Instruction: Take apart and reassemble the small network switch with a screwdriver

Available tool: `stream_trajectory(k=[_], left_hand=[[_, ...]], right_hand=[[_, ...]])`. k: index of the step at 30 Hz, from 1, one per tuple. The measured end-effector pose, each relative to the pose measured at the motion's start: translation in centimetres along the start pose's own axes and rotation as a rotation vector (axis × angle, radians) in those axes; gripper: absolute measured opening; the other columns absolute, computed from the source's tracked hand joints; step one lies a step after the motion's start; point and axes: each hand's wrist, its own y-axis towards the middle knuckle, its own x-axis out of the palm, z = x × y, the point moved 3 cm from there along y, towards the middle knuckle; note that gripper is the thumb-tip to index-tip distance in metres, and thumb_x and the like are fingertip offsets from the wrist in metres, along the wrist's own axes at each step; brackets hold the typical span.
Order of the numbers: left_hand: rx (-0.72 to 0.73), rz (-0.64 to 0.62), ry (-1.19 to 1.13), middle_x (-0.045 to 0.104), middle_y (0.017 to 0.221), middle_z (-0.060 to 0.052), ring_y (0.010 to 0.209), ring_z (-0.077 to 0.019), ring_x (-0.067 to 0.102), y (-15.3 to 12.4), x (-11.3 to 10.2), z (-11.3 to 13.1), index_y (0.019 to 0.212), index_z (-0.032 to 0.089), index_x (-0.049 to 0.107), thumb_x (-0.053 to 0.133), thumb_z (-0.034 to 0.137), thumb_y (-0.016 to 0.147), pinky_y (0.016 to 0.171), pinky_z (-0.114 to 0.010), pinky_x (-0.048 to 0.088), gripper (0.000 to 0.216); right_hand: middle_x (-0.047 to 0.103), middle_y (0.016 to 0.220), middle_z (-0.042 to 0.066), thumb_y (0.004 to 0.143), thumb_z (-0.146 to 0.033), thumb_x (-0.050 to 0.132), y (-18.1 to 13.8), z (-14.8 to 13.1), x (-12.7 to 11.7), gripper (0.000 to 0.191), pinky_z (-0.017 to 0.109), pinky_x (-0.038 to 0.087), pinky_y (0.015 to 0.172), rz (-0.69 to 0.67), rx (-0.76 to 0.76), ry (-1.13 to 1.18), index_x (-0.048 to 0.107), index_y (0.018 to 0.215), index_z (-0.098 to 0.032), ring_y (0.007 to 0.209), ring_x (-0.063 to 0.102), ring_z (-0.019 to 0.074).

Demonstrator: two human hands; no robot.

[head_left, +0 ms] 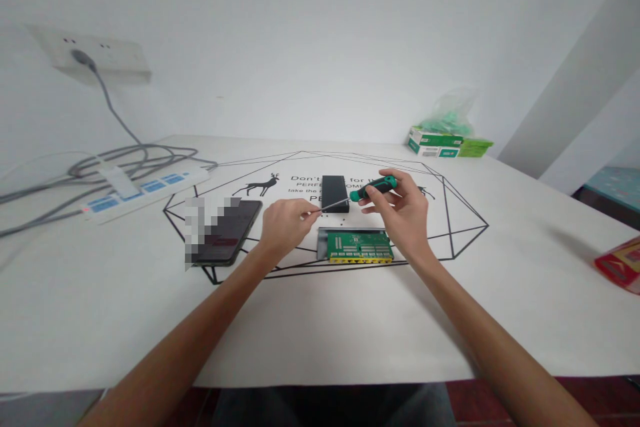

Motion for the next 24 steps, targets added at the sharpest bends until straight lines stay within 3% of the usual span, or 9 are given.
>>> stream_trajectory(k=[6, 13, 18, 24], left_hand=[[0.039, 0.014, -0.055, 0.079, 0.088, 0.0, 0.076, -0.0193, 0.072, 0.0, -0.1, 0.1, 0.09, 0.025, 0.079, 0.069, 0.033, 0.084, 0.068, -0.028, 0.047, 0.014], [0.101, -0.038, -0.296, 0.078, 0.088, -0.002, 0.076, -0.0189, 0.072, 0.3, 0.1, -0.2, 0.105, 0.022, 0.075, 0.076, 0.044, 0.073, 0.068, -0.029, 0.054, 0.039], [0.161, -0.043, -0.614, 0.077, 0.104, -0.008, 0.092, -0.0195, 0.072, 0.0, -0.3, 1.1, 0.103, 0.018, 0.077, 0.068, 0.043, 0.08, 0.076, -0.029, 0.059, 0.035], [0.17, -0.164, -0.668, 0.077, 0.105, -0.006, 0.085, -0.0179, 0.073, -0.5, -0.5, 2.4, 0.1, 0.02, 0.078, 0.061, 0.038, 0.086, 0.081, -0.031, 0.059, 0.029]], right_hand=[[0.065, 0.084, 0.002, 0.082, -0.038, 0.069, 0.1, 0.1, -0.1, 0.038, 0.034, 0.064, 0.061, -0.006, -0.032, -0.044, 0.053, 0.113, -0.021, 0.067, 0.072, 0.0178], [0.063, 0.082, 0.0, 0.083, -0.035, 0.067, 0.4, -0.7, -0.8, 0.048, 0.028, 0.059, 0.054, 0.021, -0.108, -0.172, 0.048, 0.125, -0.023, 0.065, 0.069, 0.0158], [0.064, 0.079, -0.001, 0.079, -0.037, 0.072, 0.6, -1.2, -1.4, 0.05, 0.027, 0.055, 0.05, 0.073, -0.171, -0.283, 0.051, 0.123, -0.023, 0.063, 0.066, 0.0151], [0.068, 0.084, 0.001, 0.082, -0.036, 0.07, 0.2, -1.3, -0.9, 0.037, 0.028, 0.057, 0.055, 0.026, -0.223, -0.363, 0.059, 0.115, -0.024, 0.067, 0.066, 0.0147]])
